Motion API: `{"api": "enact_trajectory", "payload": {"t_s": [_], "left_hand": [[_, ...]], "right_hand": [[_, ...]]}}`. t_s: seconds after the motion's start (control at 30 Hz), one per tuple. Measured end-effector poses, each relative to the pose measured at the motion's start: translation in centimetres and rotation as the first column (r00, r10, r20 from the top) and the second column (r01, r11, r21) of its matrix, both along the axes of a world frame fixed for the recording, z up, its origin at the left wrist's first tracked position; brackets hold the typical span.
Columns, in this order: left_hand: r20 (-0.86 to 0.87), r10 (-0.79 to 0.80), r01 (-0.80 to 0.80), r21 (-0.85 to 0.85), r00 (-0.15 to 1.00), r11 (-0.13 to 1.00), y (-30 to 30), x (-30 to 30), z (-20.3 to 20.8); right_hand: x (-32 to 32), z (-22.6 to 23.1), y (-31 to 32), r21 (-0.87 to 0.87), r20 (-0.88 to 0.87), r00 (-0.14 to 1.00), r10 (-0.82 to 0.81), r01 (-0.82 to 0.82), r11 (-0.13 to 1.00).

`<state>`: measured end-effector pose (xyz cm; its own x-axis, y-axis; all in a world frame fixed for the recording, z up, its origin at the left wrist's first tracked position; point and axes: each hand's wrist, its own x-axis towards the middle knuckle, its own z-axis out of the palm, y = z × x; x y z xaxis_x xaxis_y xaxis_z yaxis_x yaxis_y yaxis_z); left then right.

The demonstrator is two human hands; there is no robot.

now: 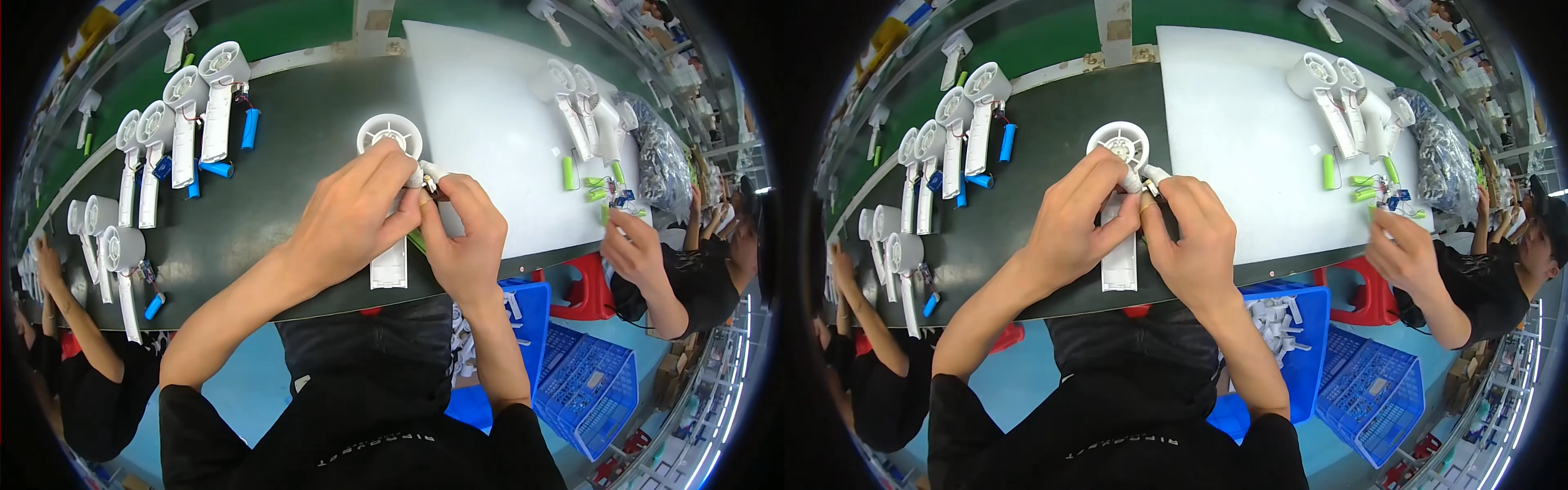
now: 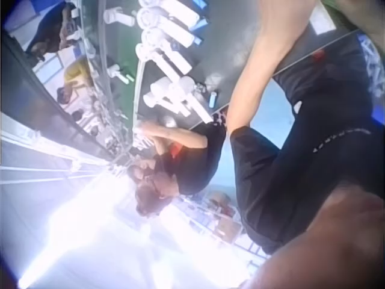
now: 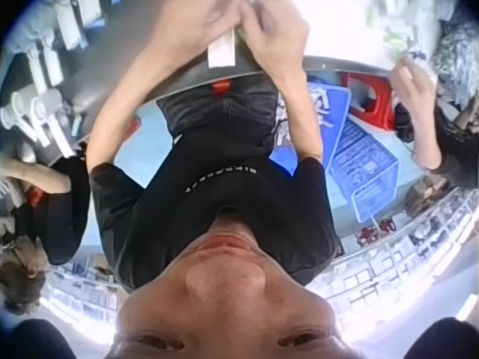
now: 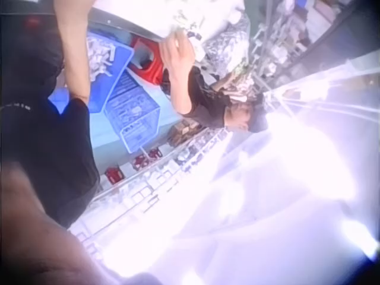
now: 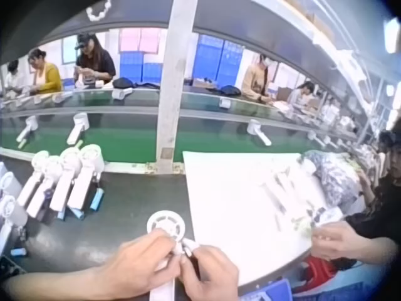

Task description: The person assembles small portable fans by hand, inserting internal components, batteries, and wires into fan housings.

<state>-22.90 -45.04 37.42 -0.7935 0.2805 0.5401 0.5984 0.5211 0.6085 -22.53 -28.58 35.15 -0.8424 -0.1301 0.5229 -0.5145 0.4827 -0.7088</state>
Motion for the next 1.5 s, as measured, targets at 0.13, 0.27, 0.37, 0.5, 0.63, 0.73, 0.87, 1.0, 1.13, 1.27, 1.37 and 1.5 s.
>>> {"api": "enact_trajectory", "payload": {"t_s": [0.13,0.27,0.37,0.5,0.63,0.73,0.87,1.0,1.13,1.27,1.37,1.5], "left_hand": [[-0.011,0.025,-0.025,0.029,1.000,0.999,0.36,-0.01,-0.36],[-0.048,0.042,-0.040,0.047,0.998,0.998,0.46,-0.16,-0.63],[-0.077,0.051,-0.048,0.042,0.996,0.998,0.48,-0.22,-0.76],[-0.102,0.069,-0.069,0.011,0.992,0.998,0.59,-0.18,-0.88],[-0.078,0.065,-0.064,0.017,0.995,0.998,0.90,-0.14,-0.55],[-0.102,0.067,-0.068,-0.009,0.993,0.998,0.75,-0.11,-0.54],[-0.076,0.045,-0.045,0.007,0.996,0.999,0.61,-0.17,-0.63],[-0.046,0.029,-0.026,0.059,0.999,0.998,0.47,-0.31,-0.61],[-0.010,0.002,-0.001,0.121,1.000,0.993,0.39,-0.32,-0.55],[0.048,-0.004,-0.001,0.113,0.999,0.994,0.44,-0.15,-0.21],[0.046,-0.011,0.005,0.122,0.999,0.993,0.46,-0.17,-0.44],[0.061,-0.012,0.003,0.138,0.998,0.990,0.48,-0.09,-0.44]], "right_hand": [[0.00,-0.16,-0.28,0.058,-0.100,0.995,-0.018,0.024,0.998],[0.12,-0.11,-0.43,0.035,-0.079,0.996,-0.047,0.050,0.998],[-0.13,-0.58,-0.30,0.040,-0.116,0.993,-0.020,0.025,0.999],[-0.28,-0.91,-0.23,0.052,-0.158,0.987,-0.024,0.033,0.998],[-0.39,-0.97,-0.25,0.060,-0.199,0.979,-0.036,0.048,0.997],[-0.45,-0.81,-0.26,0.075,-0.212,0.977,-0.029,0.046,0.996],[-0.49,-0.83,-0.16,0.110,-0.221,0.975,-0.007,0.032,0.993],[-0.51,-0.92,-0.12,0.102,-0.237,0.972,-0.004,0.029,0.994],[-0.57,-0.91,-0.27,0.100,-0.261,0.965,-0.009,0.036,0.994],[-0.58,-0.95,-0.19,0.116,-0.302,0.953,-0.016,0.053,0.992],[-0.55,-0.97,-0.06,0.127,-0.297,0.955,-0.003,0.043,0.991],[-0.60,-0.90,0.06,0.119,-0.303,0.953,0.010,0.028,0.992]]}}
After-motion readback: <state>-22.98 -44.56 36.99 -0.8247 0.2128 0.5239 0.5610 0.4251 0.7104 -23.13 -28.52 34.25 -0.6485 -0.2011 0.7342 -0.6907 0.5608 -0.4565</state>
